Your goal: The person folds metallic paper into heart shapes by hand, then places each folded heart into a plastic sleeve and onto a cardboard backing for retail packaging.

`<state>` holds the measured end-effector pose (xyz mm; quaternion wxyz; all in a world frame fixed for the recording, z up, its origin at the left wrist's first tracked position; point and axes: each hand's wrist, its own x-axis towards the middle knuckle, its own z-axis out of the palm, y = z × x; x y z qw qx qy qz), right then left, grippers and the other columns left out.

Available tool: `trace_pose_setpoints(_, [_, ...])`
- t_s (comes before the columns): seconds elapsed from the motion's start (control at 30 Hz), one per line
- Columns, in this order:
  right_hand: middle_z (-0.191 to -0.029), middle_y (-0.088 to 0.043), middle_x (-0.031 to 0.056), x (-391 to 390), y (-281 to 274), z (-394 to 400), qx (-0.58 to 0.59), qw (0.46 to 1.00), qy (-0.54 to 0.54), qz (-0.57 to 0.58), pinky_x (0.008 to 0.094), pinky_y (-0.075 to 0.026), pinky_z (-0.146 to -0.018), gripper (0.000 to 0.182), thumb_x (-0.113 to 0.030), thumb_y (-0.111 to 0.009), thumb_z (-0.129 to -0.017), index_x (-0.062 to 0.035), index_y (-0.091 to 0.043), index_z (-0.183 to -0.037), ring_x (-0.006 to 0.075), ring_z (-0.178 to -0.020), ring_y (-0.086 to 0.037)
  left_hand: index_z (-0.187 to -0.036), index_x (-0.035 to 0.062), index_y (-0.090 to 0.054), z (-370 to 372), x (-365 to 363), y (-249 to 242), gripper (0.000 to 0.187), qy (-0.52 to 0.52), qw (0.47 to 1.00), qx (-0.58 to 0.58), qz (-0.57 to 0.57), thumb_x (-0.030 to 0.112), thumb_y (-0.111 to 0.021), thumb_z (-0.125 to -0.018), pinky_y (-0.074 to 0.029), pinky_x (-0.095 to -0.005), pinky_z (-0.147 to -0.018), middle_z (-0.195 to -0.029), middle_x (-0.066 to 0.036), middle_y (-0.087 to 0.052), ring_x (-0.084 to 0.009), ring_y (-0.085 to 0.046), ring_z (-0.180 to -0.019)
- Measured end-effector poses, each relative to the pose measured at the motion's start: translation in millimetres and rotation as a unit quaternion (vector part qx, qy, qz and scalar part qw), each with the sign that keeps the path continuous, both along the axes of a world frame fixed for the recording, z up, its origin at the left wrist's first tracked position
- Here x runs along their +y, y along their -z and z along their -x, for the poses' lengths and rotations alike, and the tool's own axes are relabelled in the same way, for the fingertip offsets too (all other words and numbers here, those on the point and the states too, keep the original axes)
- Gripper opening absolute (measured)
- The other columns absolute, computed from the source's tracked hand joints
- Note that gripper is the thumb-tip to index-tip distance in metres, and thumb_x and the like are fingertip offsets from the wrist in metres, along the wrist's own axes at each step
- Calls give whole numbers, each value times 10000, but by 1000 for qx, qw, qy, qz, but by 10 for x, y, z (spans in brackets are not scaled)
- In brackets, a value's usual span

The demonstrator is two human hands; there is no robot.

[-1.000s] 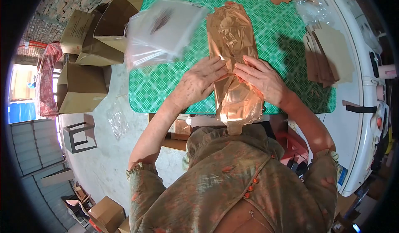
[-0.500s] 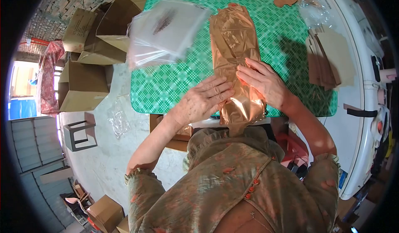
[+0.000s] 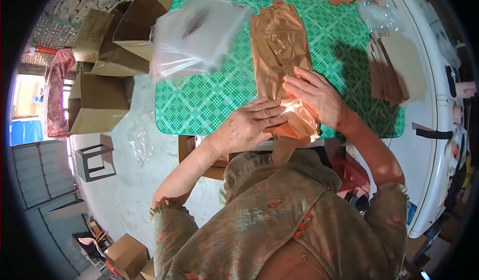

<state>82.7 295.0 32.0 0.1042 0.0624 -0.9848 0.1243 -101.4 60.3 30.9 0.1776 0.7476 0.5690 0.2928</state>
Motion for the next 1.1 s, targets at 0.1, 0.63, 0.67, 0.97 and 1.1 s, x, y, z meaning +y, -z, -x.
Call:
trace_pose_setpoints(0.1, [-1588,-530,77,0,-27,2,-6,1000,-1,-2,452,-377,-1236,595,-58,-646,-889,-59,-596,-1482,332,-1517,-414,-1447,30,-633,121,34,-126,532,19,995,-99,4,301,-669,-991,-365,-514,-1259,-1498,-178,-617,-372,-526,-1449])
trace_pose_setpoints(0.63, [-1538,-585,98,-25,-60,15,15,1000,4,15,459,-384,-1241,592,-46,-632,-876,-50,-617,-1468,349,-1491,-455,-1492,46,-591,756,687,110,493,-211,940,261,-61,269,-598,-1053,-258,-509,-1299,-1576,-130,-555,-324,-452,-1513])
trace_pose_setpoints(0.67, [-1535,-587,99,-24,-53,17,16,1000,5,15,459,-385,-1241,591,-47,-635,-875,-50,-619,-1466,348,-1490,-456,-1492,47,-593,759,707,109,498,-219,937,266,-61,275,-602,-1049,-257,-508,-1299,-1575,-129,-557,-323,-454,-1511])
trace_pose_setpoints(0.97, [-1521,-594,95,-40,-48,13,23,999,10,28,461,-393,-1237,579,-60,-645,-889,-51,-616,-1467,339,-1474,-469,-1520,48,-567,561,619,111,511,-188,949,244,-69,243,-606,-1049,-285,-500,-1287,-1589,-126,-545,-316,-445,-1519])
trace_pose_setpoints(1.1, [-1526,-589,99,-27,-23,8,26,999,8,29,464,-392,-1235,555,-83,-624,-914,-46,-613,-1467,340,-1477,-466,-1557,51,-527,381,311,45,556,-132,974,182,-27,232,-602,-1037,-265,-505,-1301,-1619,-141,-509,-317,-422,-1538])
